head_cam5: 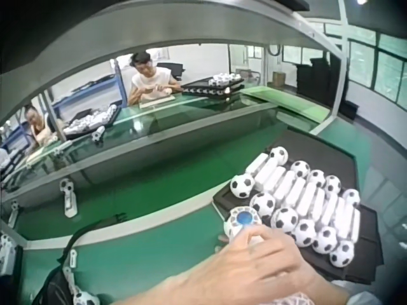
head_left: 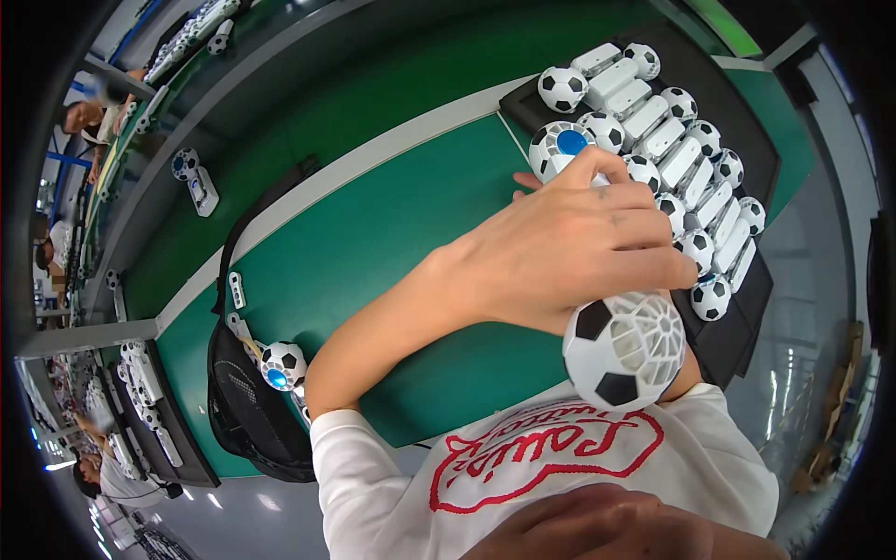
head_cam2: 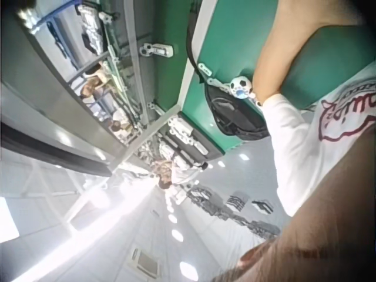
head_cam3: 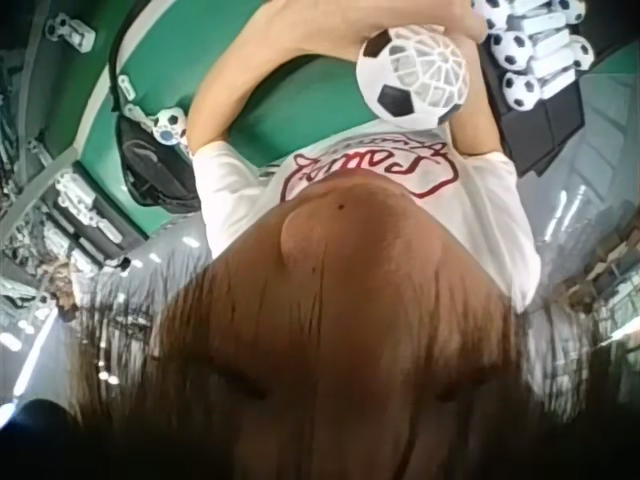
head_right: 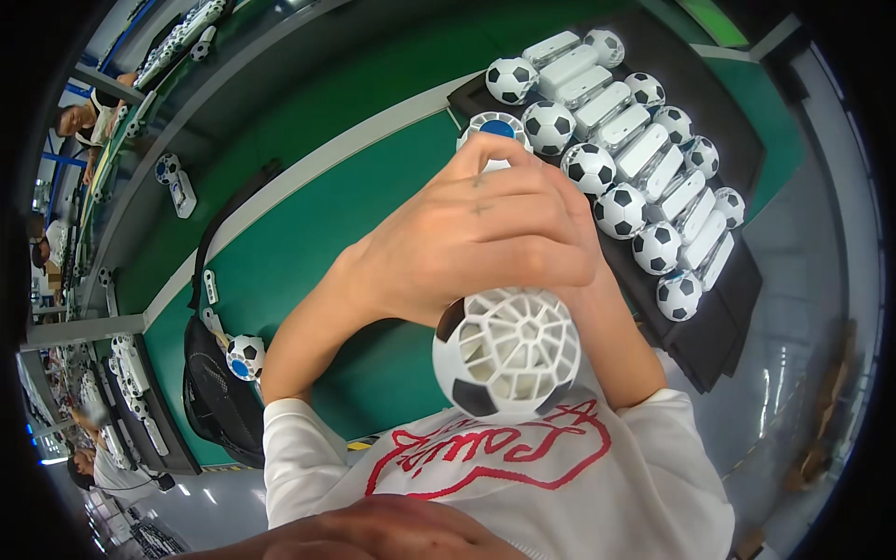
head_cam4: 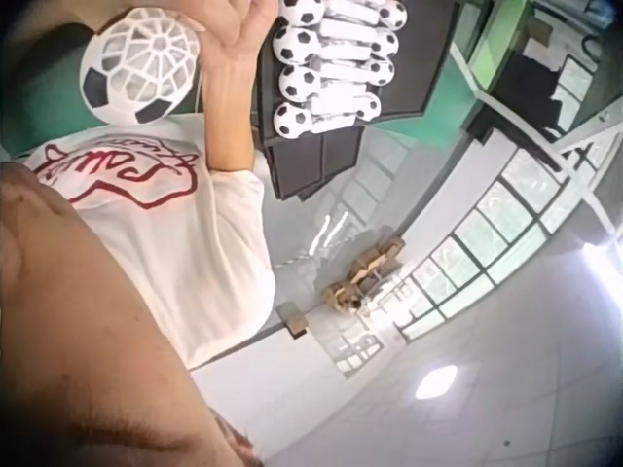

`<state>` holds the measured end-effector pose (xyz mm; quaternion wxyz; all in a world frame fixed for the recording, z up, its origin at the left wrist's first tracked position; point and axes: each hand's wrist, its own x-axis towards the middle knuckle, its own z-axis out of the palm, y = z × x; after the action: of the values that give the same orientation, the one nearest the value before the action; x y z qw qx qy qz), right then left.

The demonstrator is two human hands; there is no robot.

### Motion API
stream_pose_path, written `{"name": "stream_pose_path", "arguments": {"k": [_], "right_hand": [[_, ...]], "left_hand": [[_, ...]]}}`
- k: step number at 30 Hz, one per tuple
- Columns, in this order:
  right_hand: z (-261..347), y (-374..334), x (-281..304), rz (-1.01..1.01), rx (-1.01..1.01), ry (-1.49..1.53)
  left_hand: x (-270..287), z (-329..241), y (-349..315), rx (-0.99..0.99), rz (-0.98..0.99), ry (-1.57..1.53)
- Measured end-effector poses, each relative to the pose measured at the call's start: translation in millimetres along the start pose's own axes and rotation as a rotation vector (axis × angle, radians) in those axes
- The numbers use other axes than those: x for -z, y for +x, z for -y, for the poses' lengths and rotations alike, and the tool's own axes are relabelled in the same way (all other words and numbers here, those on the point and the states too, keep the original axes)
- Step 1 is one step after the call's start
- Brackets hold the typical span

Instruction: Testing handheld electronic soccer toys by activating them and observing light patterns at an assembly station.

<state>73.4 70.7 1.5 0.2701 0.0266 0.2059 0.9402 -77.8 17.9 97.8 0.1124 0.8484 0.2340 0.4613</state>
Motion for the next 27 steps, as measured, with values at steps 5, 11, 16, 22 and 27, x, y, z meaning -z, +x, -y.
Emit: {"name": "stream_pose_path", "arguments": {"k": [5, 11, 16, 22, 27], "right_hand": [[-29.6, -5.8, -49.7, -0.141, 0.054, -0.887], [-28.9, -6.7, -44.3, -0.169, 0.029, -0.777], [-24.7, -5.7, -39.2, -0.192, 0.019, -0.676], [-23.5, -11.4, -45.2, -0.180, -0.014, -0.654], [-17.0, -25.7, -35.2, -0.202, -0.007, -0.764]], "left_hand": [[-1.2, -7.8, 5.3, 0.007, 0.168, 0.117], [-2.6, -14.6, 6.7, 0.051, 0.267, 0.146], [-4.8, -15.8, 7.1, 0.046, 0.388, 0.274], [-14.1, -9.4, 3.8, 0.055, 0.266, 0.227], [-25.3, -4.9, 1.3, 0.007, 0.273, 0.265]]}}
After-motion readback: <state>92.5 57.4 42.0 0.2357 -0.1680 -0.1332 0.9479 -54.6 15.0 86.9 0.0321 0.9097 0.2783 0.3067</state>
